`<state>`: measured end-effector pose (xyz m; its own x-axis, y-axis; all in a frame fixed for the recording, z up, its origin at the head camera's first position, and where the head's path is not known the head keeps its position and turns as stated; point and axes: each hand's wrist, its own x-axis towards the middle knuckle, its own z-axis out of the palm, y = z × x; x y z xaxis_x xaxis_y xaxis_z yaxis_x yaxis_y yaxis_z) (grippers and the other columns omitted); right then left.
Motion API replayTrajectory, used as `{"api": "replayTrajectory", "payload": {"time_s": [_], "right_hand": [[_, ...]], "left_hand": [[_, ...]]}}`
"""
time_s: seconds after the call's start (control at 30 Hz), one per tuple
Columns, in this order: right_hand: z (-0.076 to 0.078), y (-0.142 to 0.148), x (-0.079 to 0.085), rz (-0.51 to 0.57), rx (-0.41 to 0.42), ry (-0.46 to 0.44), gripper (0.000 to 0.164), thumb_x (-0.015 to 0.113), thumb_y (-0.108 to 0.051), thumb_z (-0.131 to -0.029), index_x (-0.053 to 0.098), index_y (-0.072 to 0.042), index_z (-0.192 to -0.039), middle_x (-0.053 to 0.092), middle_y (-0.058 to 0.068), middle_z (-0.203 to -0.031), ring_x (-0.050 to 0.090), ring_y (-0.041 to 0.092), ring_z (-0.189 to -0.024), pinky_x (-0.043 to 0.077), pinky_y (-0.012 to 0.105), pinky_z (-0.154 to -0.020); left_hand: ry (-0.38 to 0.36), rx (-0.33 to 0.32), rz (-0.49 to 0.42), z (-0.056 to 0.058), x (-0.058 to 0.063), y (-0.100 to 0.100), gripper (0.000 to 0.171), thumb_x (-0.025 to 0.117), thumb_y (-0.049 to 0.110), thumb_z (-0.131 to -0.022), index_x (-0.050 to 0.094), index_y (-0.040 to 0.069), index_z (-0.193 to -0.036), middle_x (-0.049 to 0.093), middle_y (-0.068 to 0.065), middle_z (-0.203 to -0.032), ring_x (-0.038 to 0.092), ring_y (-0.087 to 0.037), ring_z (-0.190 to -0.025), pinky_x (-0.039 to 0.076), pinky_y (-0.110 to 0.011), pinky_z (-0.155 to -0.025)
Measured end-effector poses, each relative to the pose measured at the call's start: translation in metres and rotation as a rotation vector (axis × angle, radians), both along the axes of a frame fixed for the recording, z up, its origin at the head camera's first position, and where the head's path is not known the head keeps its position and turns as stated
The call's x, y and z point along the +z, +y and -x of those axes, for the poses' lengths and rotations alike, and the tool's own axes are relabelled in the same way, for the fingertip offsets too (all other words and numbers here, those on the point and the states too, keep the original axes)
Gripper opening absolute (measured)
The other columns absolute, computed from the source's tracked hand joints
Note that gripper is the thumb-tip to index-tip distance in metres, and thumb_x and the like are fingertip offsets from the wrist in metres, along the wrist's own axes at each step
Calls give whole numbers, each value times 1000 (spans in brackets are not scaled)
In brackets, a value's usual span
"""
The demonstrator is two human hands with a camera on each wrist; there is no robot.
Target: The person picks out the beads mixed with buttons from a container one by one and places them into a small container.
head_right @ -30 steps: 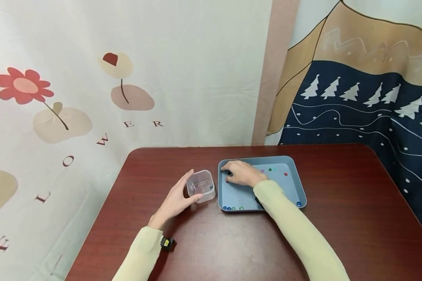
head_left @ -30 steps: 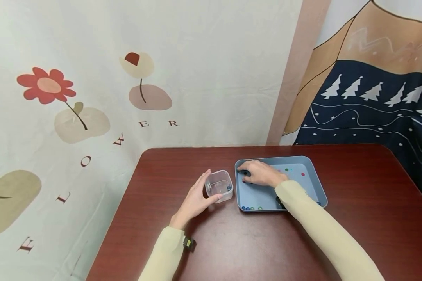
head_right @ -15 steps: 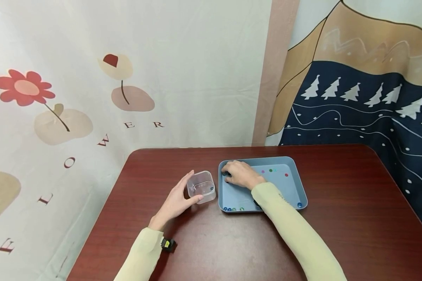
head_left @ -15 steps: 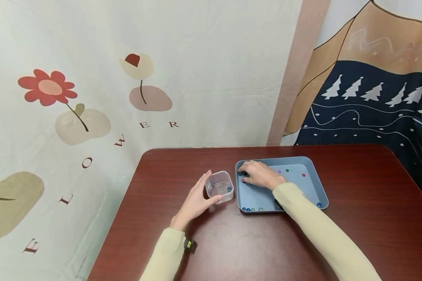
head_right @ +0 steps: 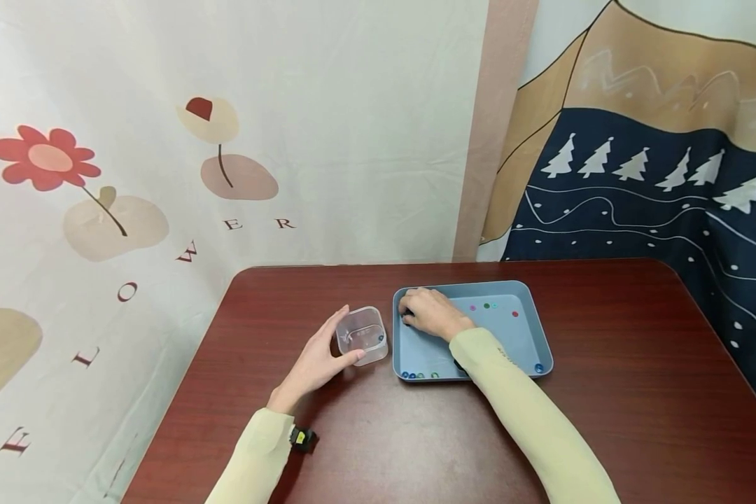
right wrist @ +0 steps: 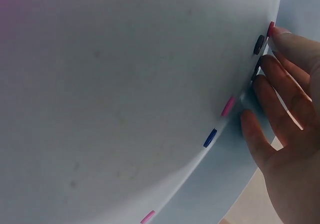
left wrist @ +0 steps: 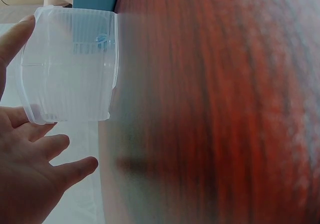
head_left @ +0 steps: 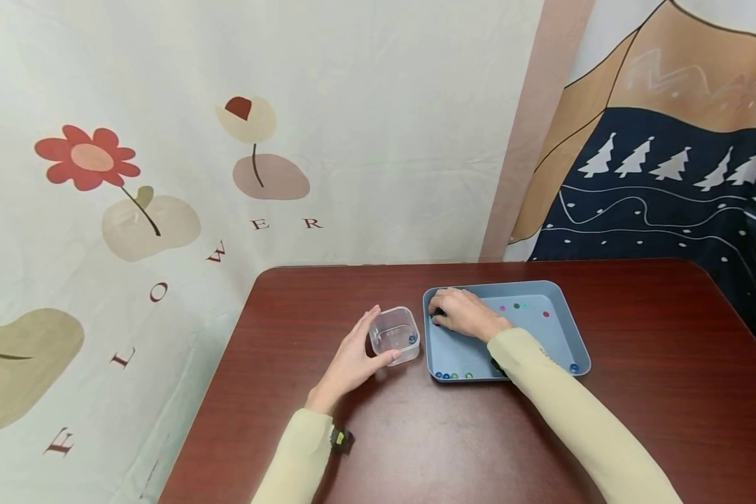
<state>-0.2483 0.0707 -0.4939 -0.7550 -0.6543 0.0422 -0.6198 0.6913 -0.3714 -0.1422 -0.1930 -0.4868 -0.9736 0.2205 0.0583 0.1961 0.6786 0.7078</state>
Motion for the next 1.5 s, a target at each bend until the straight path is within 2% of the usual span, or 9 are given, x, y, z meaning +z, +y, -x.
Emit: {"api": "replayTrajectory", "payload": {"time_s": [0.27, 0.43, 0.63, 0.8, 1.03, 1.33, 1.5], "right_hand": [[1, 1, -1, 7, 18, 4, 13, 75, -18, -97, 77, -12, -109, 70, 2, -109, 65, 19, -103, 55, 39, -93], [1, 3, 4, 16, 19, -9, 13, 75, -18, -98, 77, -12, -109, 69, 2, -108, 64, 17, -97, 55, 37, -88], [-1, 5, 19, 55, 21, 17, 14, 75, -18, -98, 77, -12, -110, 69, 2, -111, 65, 18, -101, 56, 37, -90], [-4, 7, 32, 120, 47, 79, 15, 76, -15, -96, 77, -10, -110, 70, 3, -113, 67, 21, -105, 56, 39, -91], [-12, 9, 49, 189, 45, 116, 16, 78, -13, -94, 77, -10, -110, 70, 3, -113, 67, 22, -104, 56, 41, -91], [-22, 14, 58, 267, 46, 144, 16, 77, -17, -96, 77, -11, -111, 70, 4, -117, 66, 23, -109, 55, 42, -94], [-32, 12, 62, 318, 31, 129, 15, 78, -16, -95, 76, -13, -110, 70, 3, -117, 66, 22, -110, 56, 42, -94]], "left_hand": [[6, -5, 8, 0, -2, 0, 95, 82, 44, -89, 33, 8, -162, 33, -8, -167, 34, -28, -152, 33, -52, -119], [0, -6, 0, 0, -2, 1, 96, 82, 43, -88, 33, 8, -162, 32, -7, -167, 34, -28, -151, 33, -52, -119], [5, -4, -1, 0, -2, 1, 95, 82, 42, -89, 33, 8, -162, 33, -8, -167, 35, -28, -151, 33, -52, -119], [-10, 2, 3, 0, -1, 0, 95, 82, 42, -88, 33, 8, -163, 32, -7, -168, 34, -28, -152, 33, -52, -119], [-15, 7, 1, 0, 0, 0, 96, 83, 43, -88, 33, 9, -162, 32, -6, -168, 33, -27, -152, 32, -51, -120], [-17, 8, -6, 0, 0, 0, 95, 82, 43, -88, 34, 11, -163, 32, -5, -168, 34, -26, -152, 32, -50, -120], [-14, 6, -8, 0, 1, 0, 96, 82, 44, -88, 34, 9, -162, 33, -6, -167, 34, -27, -152, 32, -51, -120]]}}
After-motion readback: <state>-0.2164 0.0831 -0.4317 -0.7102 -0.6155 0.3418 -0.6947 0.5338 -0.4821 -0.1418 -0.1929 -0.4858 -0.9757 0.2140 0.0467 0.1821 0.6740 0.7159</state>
